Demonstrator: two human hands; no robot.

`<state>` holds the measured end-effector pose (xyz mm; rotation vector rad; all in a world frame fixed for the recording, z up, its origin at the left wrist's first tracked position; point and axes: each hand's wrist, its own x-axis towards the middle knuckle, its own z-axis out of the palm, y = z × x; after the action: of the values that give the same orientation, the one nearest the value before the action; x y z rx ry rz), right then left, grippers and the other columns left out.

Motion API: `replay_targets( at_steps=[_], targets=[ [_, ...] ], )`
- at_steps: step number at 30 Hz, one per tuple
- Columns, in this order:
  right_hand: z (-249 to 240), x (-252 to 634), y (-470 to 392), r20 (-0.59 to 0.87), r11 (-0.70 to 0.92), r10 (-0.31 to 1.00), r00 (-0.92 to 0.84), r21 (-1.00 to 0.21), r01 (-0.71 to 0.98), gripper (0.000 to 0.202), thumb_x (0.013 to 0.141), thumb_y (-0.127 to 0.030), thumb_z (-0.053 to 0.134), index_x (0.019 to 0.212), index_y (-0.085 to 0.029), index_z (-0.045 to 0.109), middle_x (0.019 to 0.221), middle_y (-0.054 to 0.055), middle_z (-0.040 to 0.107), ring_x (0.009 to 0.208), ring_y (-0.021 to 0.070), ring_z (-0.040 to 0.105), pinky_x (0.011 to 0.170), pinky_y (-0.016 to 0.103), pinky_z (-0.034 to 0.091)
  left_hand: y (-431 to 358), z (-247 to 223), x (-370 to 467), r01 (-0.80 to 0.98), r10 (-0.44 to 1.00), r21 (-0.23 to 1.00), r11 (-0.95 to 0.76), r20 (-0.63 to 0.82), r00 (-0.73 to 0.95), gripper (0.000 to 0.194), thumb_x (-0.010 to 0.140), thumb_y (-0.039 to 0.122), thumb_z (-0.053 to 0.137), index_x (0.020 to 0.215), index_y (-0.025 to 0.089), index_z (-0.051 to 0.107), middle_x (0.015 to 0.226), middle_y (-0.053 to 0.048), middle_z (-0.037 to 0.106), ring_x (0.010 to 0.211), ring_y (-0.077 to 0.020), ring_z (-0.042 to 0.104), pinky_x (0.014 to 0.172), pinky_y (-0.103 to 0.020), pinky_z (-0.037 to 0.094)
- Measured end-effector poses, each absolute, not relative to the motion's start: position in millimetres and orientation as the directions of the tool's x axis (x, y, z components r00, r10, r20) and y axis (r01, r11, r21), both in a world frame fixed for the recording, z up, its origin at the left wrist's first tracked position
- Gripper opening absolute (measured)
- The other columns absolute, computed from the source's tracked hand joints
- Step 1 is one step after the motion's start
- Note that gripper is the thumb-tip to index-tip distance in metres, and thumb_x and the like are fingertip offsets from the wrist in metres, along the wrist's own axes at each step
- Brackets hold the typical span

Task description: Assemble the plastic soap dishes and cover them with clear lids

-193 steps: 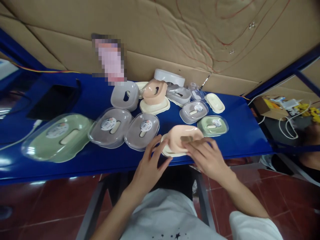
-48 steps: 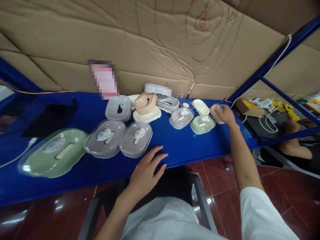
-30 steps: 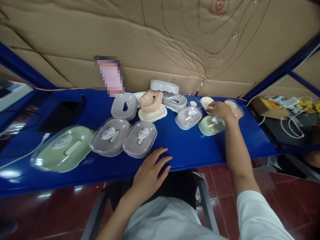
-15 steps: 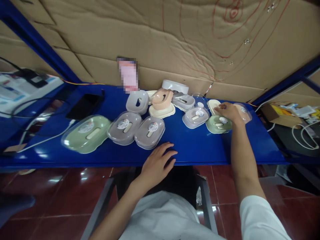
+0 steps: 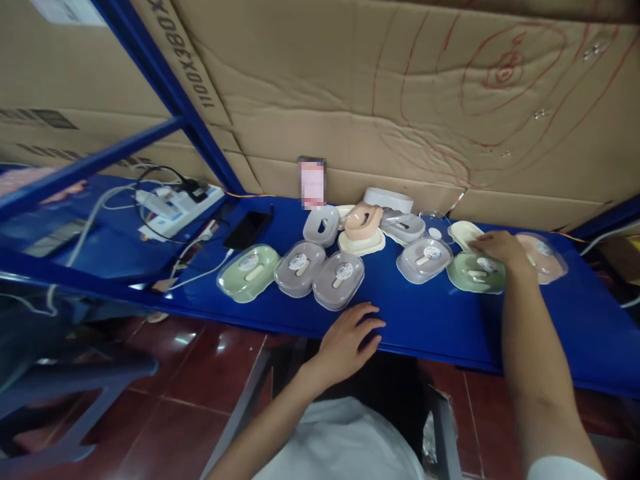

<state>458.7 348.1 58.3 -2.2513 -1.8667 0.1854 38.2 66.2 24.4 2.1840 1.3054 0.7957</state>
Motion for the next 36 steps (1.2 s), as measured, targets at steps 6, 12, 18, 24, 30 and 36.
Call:
replay_targets(
  at_steps=[6,12,18,24,30,36],
  targets=[
    [61.9,454.6,345.8,-0.031,-0.308,0.951,0.308,-0.198,0.930,0.016,0.077,-0.042,0.073,0.080,-0.027,0.079,0.103,0.022,0.082,0.095,0.0404,0.077,0.078,0.048,0.053,65.3,47.9,21.2,0.509,0.889,0.749,-0.424,0.239,0.390,0.029,0.104,0.025,0.064,0.132,0.029,0.071,0.146,-0.007,0.067,0.133,-0.0212,0.068,0.116,-0.039,0.058],
    [65.0,448.4,332.4,0.075,-0.335,0.932,0.355,-0.195,0.922,0.034,0.088,-0.060,0.063,0.101,-0.032,0.077,0.113,0.023,0.081,0.109,0.0418,0.076,0.085,0.050,0.052,129.3,95.1,-23.0,0.722,0.881,0.563,-0.402,0.452,0.138,0.029,0.108,0.026,0.057,0.136,0.028,0.065,0.141,-0.010,0.068,0.135,-0.0255,0.066,0.118,-0.048,0.054],
    [87.6,438.9,314.5,0.253,-0.223,0.918,0.306,-0.309,0.925,0.033,0.089,-0.061,0.065,0.106,-0.035,0.075,0.101,0.015,0.082,0.107,0.0345,0.077,0.087,0.045,0.053,217.8,94.4,-45.3,0.952,0.968,0.306,-0.026,0.244,-0.052,0.060,0.105,0.049,0.065,0.155,0.019,0.049,0.164,-0.026,0.047,0.151,-0.0452,0.051,0.114,-0.066,0.052],
    [92.0,424.2,300.6,0.239,0.146,0.969,-0.070,-0.319,0.936,0.051,0.084,-0.073,0.063,0.103,-0.029,0.078,0.082,0.006,0.078,0.083,0.0318,0.077,0.076,0.042,0.052,235.7,90.3,-37.4,0.960,0.988,0.245,0.139,0.030,-0.150,0.070,0.107,0.057,0.058,0.164,0.023,0.039,0.173,-0.024,0.035,0.160,-0.0446,0.039,0.116,-0.067,0.049],
    [79.8,393.2,292.9,0.287,0.309,0.926,-0.246,-0.204,0.929,0.049,0.098,-0.068,0.053,0.115,-0.028,0.077,0.147,0.014,0.064,0.134,0.0416,0.062,0.103,0.060,0.050,243.2,92.6,-36.7,0.950,0.981,0.246,0.191,-0.085,-0.175,0.081,0.100,0.055,0.071,0.167,0.023,0.038,0.175,-0.023,0.031,0.155,-0.0483,0.043,0.114,-0.067,0.050],
    [75.2,390.0,297.3,0.292,0.391,0.914,-0.283,-0.435,0.811,0.039,0.098,-0.060,0.063,0.112,-0.025,0.073,0.127,0.011,0.074,0.124,0.0302,0.071,0.112,0.046,0.052,249.9,80.8,-44.6,0.938,0.980,0.288,0.194,-0.015,-0.198,0.055,0.098,0.041,0.073,0.147,0.018,0.061,0.165,-0.026,0.042,0.147,-0.0479,0.050,0.113,-0.060,0.050]
  ],
)
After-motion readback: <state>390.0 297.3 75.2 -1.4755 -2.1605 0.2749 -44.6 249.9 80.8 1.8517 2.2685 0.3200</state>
